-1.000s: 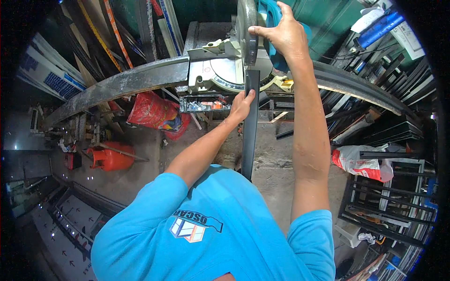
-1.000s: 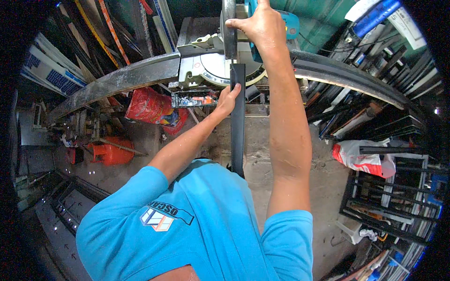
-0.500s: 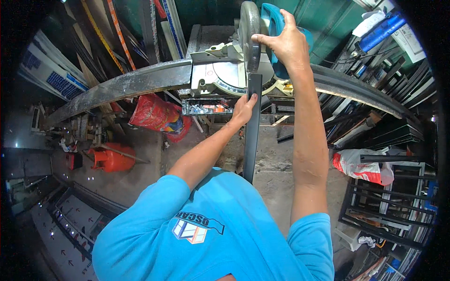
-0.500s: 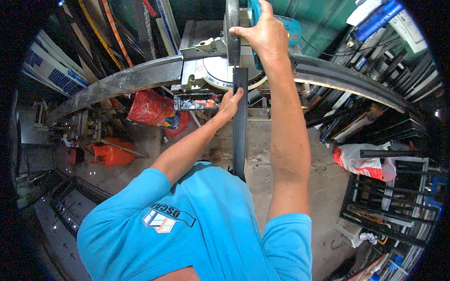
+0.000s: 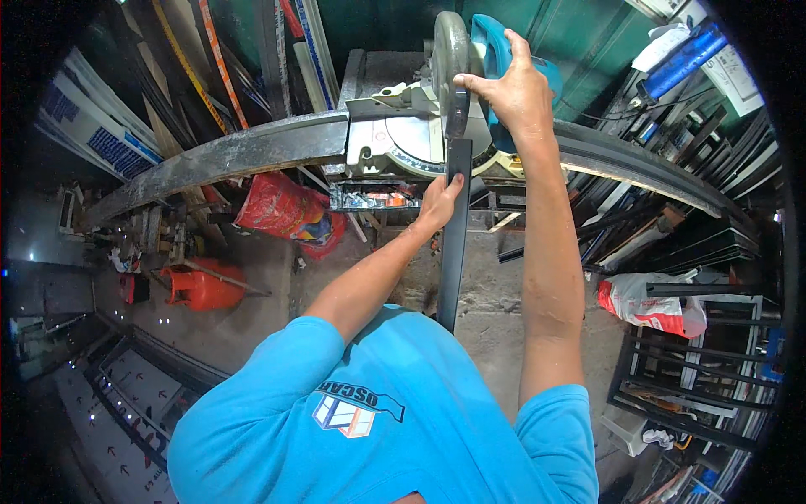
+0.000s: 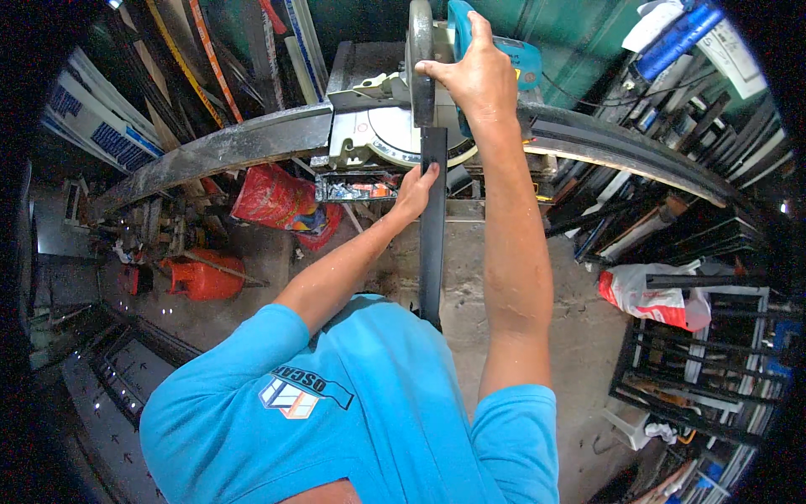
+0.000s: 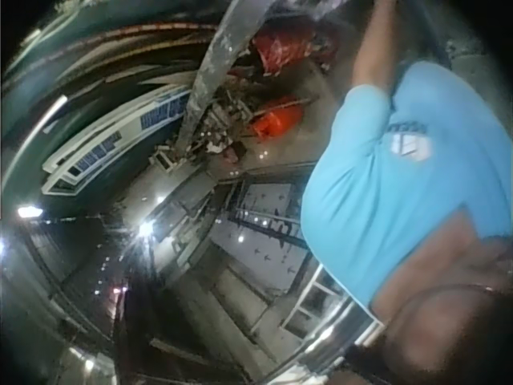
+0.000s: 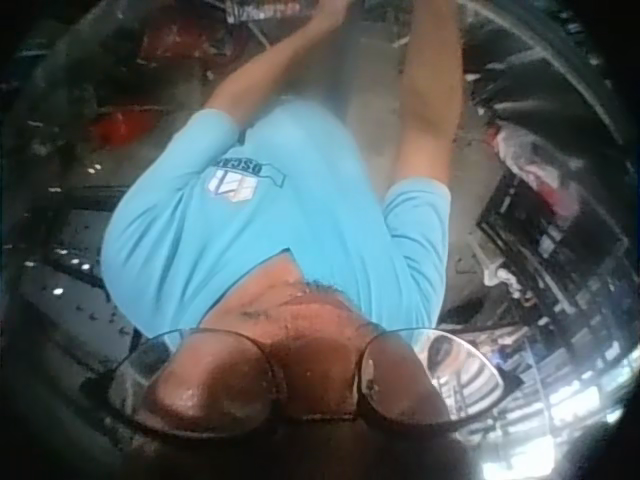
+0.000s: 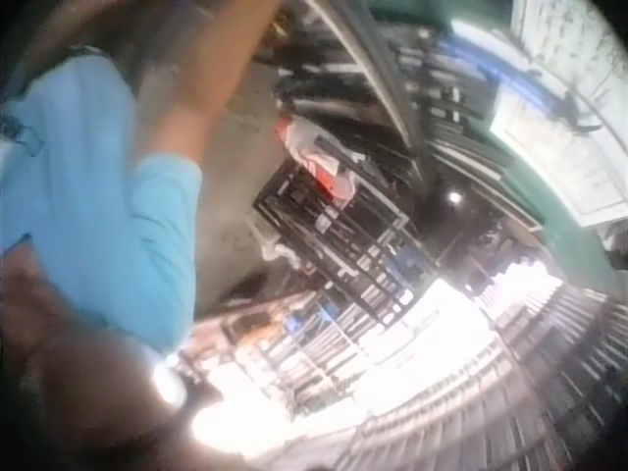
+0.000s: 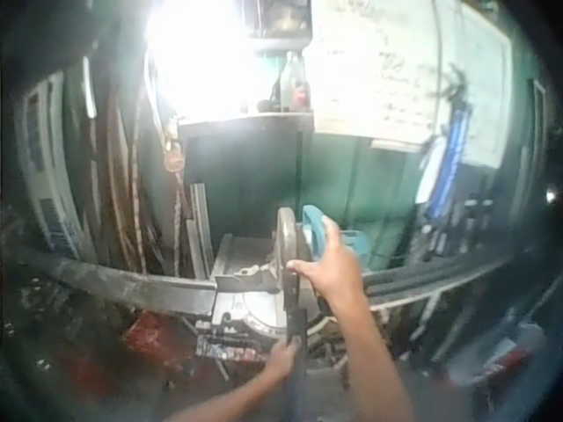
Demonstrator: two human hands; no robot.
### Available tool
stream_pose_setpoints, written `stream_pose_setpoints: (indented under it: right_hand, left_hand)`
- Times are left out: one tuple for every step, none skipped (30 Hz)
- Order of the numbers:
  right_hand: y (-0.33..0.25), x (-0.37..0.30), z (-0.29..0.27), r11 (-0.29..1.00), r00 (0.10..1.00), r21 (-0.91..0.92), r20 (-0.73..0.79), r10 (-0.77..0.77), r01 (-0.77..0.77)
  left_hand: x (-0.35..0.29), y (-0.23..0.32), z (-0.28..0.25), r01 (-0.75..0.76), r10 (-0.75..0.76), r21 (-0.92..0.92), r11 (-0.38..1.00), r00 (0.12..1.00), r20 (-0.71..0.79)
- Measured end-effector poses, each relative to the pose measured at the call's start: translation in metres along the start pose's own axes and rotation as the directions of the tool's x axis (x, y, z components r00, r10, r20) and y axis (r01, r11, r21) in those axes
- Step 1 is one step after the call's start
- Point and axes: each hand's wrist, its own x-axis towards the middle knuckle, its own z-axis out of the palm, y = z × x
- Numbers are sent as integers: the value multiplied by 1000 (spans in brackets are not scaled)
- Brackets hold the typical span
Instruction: The person uses a miter saw to cut a long black profile into smaller segments. They measure and mark the profile, position it on the saw, and make several cuts. The person then fits the cut pieces into a window frame to check alignment.
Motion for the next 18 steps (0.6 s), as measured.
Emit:
stream_pose_setpoints:
  right_hand:
    - [0,-1,0,1000,1000,1,4,3,-3]
    - [0,-1,0,1000,1000,2,8,6,-6]
    - [-2,-2,-2,1000,1000,2,12,9,-9]
    - [-4,-3,-3,999,998,2,42,40,-40]
    - [-5,-3,-4,997,995,0,71,72,-72]
    - [-7,-3,-6,995,990,-3,99,103,-103]
    - [-7,-4,-6,995,991,3,94,97,-97]
    - [-6,-4,-4,996,992,9,88,91,-92]
    - [-5,-5,-3,996,993,14,81,86,-87]
    - [-4,-5,-2,998,996,6,60,68,-68]
    - [-3,-6,-1,999,998,-2,39,50,-50]
    - [-3,-7,-1,999,999,-10,19,31,-31]
    - [-3,-7,-2,999,999,-11,30,39,-38]
    - [-3,-7,-2,999,998,-11,41,46,-46]
    - [-4,-8,-2,999,997,-10,52,52,-52]
    - [-5,-8,-2,998,996,12,68,63,-63]
    - [-6,-9,-2,997,994,33,83,72,-75]
    - [-4,-9,-3,995,992,50,96,85,-90]
  left_hand:
    - [-1,1,1,-18,18,-1,1000,1000,-9]
    - [-1,3,0,-37,37,-2,999,999,-17]
    - [-1,3,0,-22,22,4,1000,1000,-12]
    - [-1,2,-1,-8,8,9,1000,1000,-6]
    - [-1,2,-1,6,-6,15,1000,1000,0]
    - [0,0,0,-1,1,-3,1000,1000,-9]
    - [0,-2,0,-9,8,-20,1000,1000,-17]
    - [0,-4,1,-16,16,-37,999,1000,-24]
    - [1,-6,1,-5,5,-15,1000,1000,-21]
    - [2,-7,0,6,-5,7,1000,1000,-18]
    - [3,-9,0,16,-16,29,999,1000,-15]
    - [3,-9,1,12,-11,11,1000,1000,-16]
    - [3,-9,1,7,-7,-6,1000,1000,-18]
    - [3,-9,2,2,-2,-24,1000,1000,-19]
    - [4,-9,1,15,-15,-3,1000,1000,-13]
    - [4,-10,-1,28,-28,19,999,1000,-8]
    - [4,-11,-2,41,-41,40,998,999,-4]
    - [4,-8,-3,48,-48,53,997,999,8]
